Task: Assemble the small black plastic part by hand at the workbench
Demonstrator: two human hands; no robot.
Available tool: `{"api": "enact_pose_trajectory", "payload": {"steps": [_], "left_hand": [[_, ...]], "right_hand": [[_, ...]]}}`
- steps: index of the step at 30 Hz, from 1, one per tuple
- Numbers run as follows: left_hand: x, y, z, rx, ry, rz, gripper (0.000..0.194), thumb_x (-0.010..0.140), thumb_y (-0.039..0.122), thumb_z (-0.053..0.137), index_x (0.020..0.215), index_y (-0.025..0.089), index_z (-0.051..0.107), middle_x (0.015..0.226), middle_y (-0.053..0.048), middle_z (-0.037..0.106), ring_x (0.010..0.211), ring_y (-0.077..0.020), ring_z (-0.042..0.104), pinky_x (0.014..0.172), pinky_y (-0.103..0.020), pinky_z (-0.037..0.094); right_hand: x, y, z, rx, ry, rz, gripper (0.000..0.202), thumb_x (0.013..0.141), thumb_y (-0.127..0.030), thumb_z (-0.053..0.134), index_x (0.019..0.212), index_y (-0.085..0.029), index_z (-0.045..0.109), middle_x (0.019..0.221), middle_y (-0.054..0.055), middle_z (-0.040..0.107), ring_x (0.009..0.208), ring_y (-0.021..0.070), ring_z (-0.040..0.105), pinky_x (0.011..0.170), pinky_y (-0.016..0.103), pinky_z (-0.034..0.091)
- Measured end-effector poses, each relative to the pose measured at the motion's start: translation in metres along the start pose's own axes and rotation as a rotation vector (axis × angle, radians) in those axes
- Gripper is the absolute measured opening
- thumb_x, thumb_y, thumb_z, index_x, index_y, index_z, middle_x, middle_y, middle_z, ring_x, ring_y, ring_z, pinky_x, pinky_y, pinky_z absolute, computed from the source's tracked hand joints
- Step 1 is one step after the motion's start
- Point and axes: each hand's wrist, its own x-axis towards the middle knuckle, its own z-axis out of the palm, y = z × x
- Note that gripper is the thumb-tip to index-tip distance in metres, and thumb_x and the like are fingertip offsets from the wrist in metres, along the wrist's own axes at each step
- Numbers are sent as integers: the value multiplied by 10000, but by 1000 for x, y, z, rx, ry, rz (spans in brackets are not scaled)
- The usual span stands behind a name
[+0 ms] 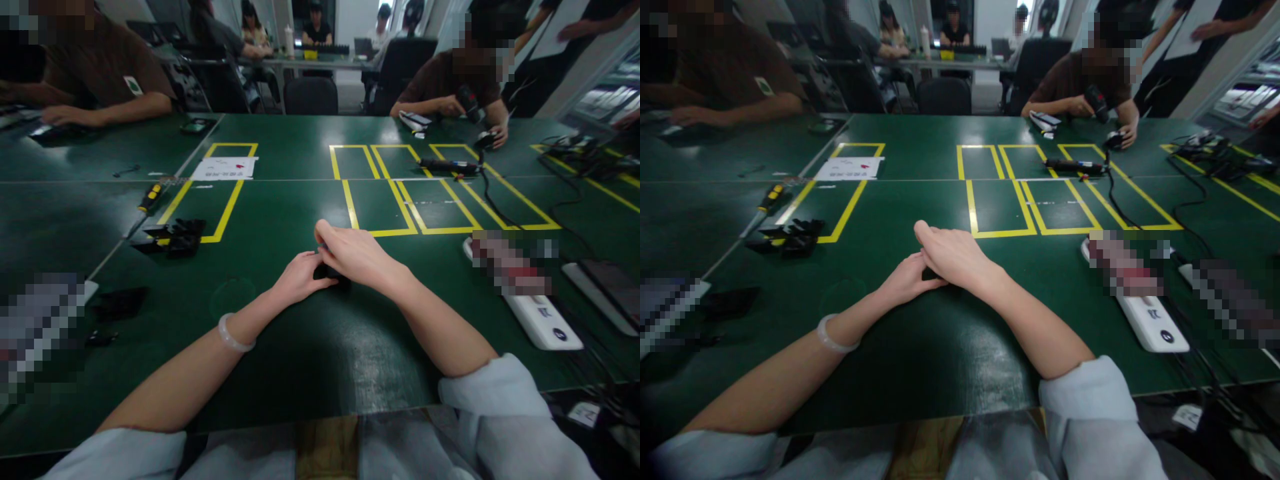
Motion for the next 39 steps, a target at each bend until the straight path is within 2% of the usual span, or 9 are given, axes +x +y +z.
{"api": "enact_pose_trajectory", "payload": {"steps": [4, 11, 21, 31, 39], "left_hand": [[0, 1, -1, -10, 4, -1, 332, 850, 425, 745, 1089, 202, 685, 1084, -77, 744, 1067, -322, 688, 984, -464, 532], [1, 2, -2, 3, -35, -27, 334, 845, 414, 761, 1083, 193, 681, 1108, -84, 745, 1103, -317, 682, 1043, -485, 496], [1, 0, 0, 7, -23, -16, 374, 850, 432, 756, 1126, 192, 675, 1128, -88, 742, 1114, -321, 680, 1075, -498, 478], [1, -2, 0, 11, -50, -17, 386, 859, 454, 742, 1136, 192, 683, 1153, -85, 743, 1148, -322, 668, 1120, -512, 441], [1, -1, 0, 14, -53, -27, 410, 855, 466, 745, 1145, 183, 684, 1162, -92, 743, 1180, -330, 653, 1129, -515, 430]], "right_hand": [[2, 0, 2, -40, -8, 22, 245, 1059, -353, 372, 1155, -191, 529, 923, 63, 751, 794, 195, 677, 590, 297, 259], [2, 4, 3, -16, 15, 5, 231, 1057, -287, 331, 1150, -184, 515, 933, 50, 744, 768, 185, 674, 580, 293, 269], [2, 3, 2, -30, 11, 27, 245, 1064, -327, 352, 1160, -186, 528, 940, 63, 753, 795, 188, 678, 601, 292, 272], [1, 4, 3, -19, 19, 30, 238, 1049, -302, 351, 1165, -187, 524, 953, 58, 755, 782, 187, 673, 594, 292, 270], [1, 5, 3, -58, 27, 47, 244, 1043, -293, 339, 1155, -188, 529, 891, 50, 749, 721, 184, 667, 567, 292, 231]]}}
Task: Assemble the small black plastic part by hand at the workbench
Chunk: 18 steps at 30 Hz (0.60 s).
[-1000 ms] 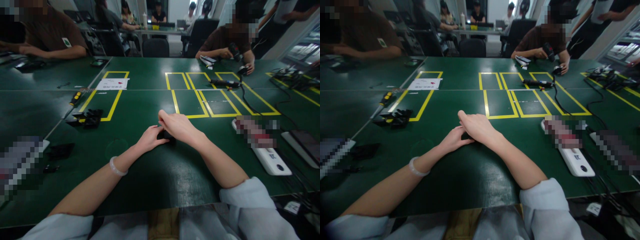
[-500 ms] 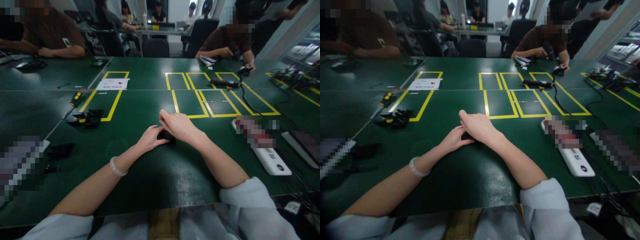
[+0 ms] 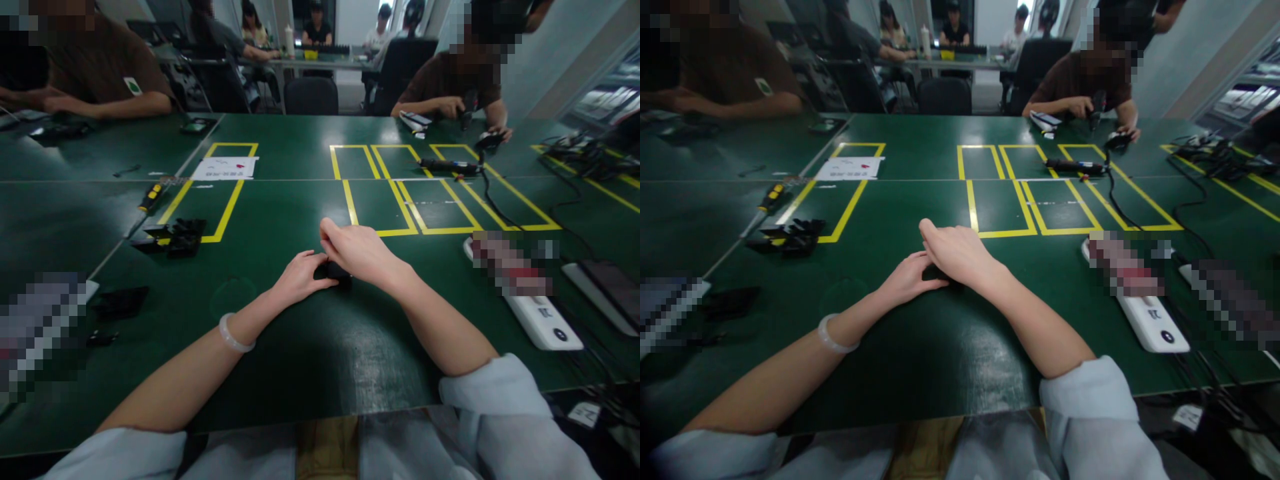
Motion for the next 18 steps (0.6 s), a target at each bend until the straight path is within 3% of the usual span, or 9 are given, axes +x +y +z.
{"api": "enact_pose_trajectory", "payload": {"steps": [18], "left_hand": [[0, 0, 0, 7, 6, 15, 404, 859, 448, 743, 1156, 180, 683, 1161, -94, 737, 1139, -325, 669, 1099, -516, 463]], "right_hand": [[-1, -2, -1, 26, -9, -12, 240, 1037, -269, 333, 1176, -186, 510, 903, 54, 751, 758, 191, 683, 566, 291, 245]]}}
